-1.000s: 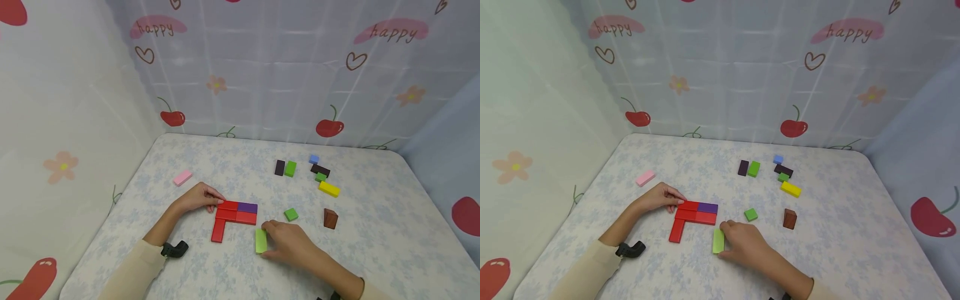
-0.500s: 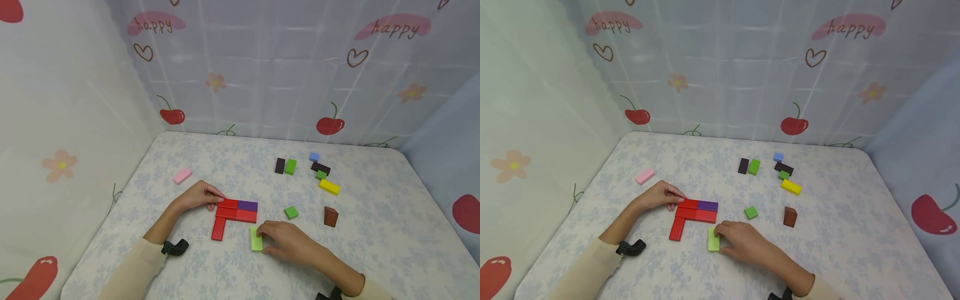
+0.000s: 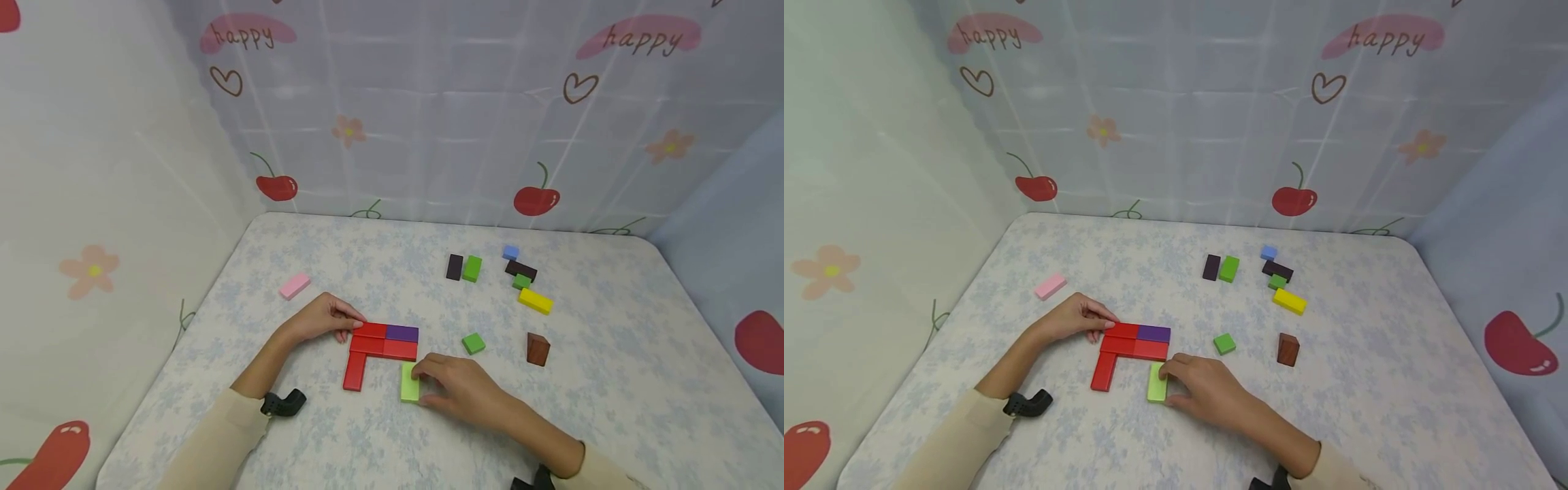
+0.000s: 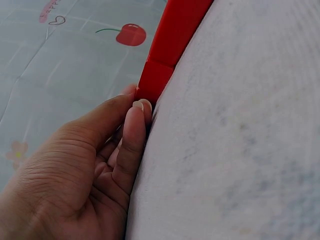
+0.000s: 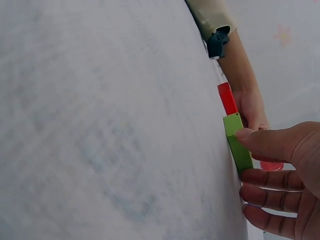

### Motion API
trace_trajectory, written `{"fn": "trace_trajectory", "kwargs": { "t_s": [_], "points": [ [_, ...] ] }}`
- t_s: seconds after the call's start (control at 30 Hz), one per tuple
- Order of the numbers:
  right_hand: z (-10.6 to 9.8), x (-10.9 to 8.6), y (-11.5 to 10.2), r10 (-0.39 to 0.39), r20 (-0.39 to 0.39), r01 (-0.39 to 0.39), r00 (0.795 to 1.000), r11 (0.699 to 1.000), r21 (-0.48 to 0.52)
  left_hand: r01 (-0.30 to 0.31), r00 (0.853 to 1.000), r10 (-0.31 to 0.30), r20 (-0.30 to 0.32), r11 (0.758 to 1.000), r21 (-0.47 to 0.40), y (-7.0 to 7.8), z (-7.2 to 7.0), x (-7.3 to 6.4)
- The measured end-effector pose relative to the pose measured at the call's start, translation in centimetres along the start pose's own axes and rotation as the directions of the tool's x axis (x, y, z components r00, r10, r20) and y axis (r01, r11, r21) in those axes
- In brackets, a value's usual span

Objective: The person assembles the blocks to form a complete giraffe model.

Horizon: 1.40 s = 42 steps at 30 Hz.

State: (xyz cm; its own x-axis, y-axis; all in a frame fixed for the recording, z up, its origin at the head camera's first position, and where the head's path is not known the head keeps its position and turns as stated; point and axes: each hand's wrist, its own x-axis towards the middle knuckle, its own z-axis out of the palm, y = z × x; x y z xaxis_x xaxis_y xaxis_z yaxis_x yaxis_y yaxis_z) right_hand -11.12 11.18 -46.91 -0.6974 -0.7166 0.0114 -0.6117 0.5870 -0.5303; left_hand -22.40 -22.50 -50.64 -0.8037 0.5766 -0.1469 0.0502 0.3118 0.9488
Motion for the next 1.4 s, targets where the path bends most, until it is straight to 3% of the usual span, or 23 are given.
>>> {"fn": "trace_trajectory", "kwargs": {
  "t_s": [0.53, 0.87, 1.27, 1.4],
  "points": [
    [0.7, 0.2, 0.0, -0.004, -0.052, 0.005, 0.999, 1.000, 0.026, -0.010, 1.000, 0.010, 0.005, 1.000, 0.001, -0.2, -0.1, 0.0],
    [1.3, 0.3, 0.0, -0.028, -0.128, 0.030, 0.991, 1.000, 0.011, -0.012, 1.000, 0.012, 0.001, 1.000, 0.002, -0.2, -0.1, 0.0],
    [0.9, 0.2, -0.2, 0.007, -0.115, -0.004, 0.993, 1.000, 0.031, -0.010, 1.000, 0.010, 0.002, 1.000, 0.005, -0.3, -0.1, 0.1],
    [0.4, 0.1, 0.1, 0.040, -0.143, -0.035, 0.989, 0.999, 0.038, -0.012, 1.000, 0.012, 0.003, 1.000, 0.006, -0.2, 0.0, 0.1]
  ]
}}
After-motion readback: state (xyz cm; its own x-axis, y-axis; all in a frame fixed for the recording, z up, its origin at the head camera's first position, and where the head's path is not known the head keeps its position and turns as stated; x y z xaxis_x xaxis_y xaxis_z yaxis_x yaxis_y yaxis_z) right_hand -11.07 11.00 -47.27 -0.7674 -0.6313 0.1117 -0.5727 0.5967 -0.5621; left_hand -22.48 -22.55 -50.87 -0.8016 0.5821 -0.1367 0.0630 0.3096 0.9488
